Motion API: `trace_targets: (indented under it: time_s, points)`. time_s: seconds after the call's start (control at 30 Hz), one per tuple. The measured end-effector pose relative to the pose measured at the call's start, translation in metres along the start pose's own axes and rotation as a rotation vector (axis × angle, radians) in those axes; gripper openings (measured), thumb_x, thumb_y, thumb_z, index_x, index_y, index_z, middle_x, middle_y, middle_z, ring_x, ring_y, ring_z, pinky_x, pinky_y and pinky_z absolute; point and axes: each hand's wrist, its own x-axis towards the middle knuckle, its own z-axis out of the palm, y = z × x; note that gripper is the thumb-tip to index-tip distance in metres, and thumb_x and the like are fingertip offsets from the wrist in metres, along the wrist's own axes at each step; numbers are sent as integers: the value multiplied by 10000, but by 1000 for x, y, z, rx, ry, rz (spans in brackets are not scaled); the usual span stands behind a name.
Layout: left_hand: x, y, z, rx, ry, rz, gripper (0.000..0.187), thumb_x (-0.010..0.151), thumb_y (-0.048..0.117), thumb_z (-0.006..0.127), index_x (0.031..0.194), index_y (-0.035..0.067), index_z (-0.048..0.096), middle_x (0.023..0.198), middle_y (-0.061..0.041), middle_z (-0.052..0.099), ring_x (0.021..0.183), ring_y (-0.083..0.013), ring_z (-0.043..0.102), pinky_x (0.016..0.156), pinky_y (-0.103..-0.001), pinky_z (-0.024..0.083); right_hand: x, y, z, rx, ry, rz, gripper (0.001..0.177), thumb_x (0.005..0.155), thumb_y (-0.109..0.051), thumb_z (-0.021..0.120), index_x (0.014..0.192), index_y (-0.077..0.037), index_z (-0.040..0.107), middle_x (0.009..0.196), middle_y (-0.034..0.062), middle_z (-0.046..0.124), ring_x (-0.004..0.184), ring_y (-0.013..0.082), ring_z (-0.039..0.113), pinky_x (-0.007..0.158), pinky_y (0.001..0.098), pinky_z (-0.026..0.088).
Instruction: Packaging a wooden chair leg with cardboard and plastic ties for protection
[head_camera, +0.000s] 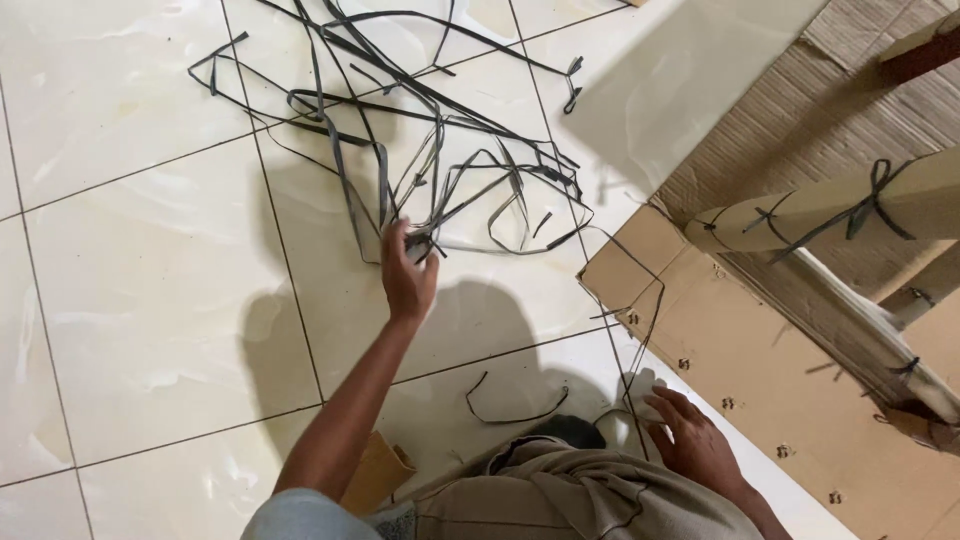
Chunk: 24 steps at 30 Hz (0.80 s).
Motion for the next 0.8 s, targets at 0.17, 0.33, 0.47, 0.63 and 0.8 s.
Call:
trace_targets:
  time_s: [0.17, 0.33, 0.47, 0.63, 0.8]
  points:
    - [-39, 5, 13, 48, -173, 8, 614, 876, 23, 711, 1438, 74, 469, 1519, -163, 472, 1495, -371, 372, 1182, -470, 384, 7, 37, -4, -101, -31, 10, 474, 930, -422, 601, 1350, -203, 610, 1512, 38, 544, 1046, 211, 743, 848, 378, 682]
    - [-37, 3, 23, 78, -207, 58, 560, 897, 96, 661, 1434, 63, 505, 1514, -130, 473, 1499, -369, 354, 1190, -476, 360, 22, 59, -27, -184, -45, -51, 497, 954, -438, 546, 1384, -191, 569, 1508, 42, 540, 1144, 220, 692, 910, 371, 659]
    - [-8, 1, 26, 133, -194, 171, 598, 914, 111, 619, 1488, 56, 459, 1531, -152, 456, 1455, -329, 416, 1204, -475, 367, 36, 65, -54, -232, -97, -115, 521, 938, -405, 583, 1414, -201, 523, 1541, 23, 490, 992, 163, 736, 804, 311, 699]
    - [50, -31, 54, 158, -149, 199, 696, 1002, 191, 600, 1597, 33, 275, 1644, -215, 337, 1550, -419, 269, 1245, -621, 209, 69, 38, -113, -387, -111, -169, 509, 941, -419, 582, 1399, -202, 536, 1518, 17, 521, 1042, 185, 737, 830, 329, 679]
    - [74, -50, 86, 245, -171, 60, 736, 1036, 412, 537, 1592, 4, 282, 1643, -221, 339, 1550, -413, 247, 1219, -626, 199, 116, -15, -157, -348, -21, -262, 468, 931, -368, 614, 1352, -164, 592, 1433, 26, 593, 1058, 222, 718, 862, 381, 627]
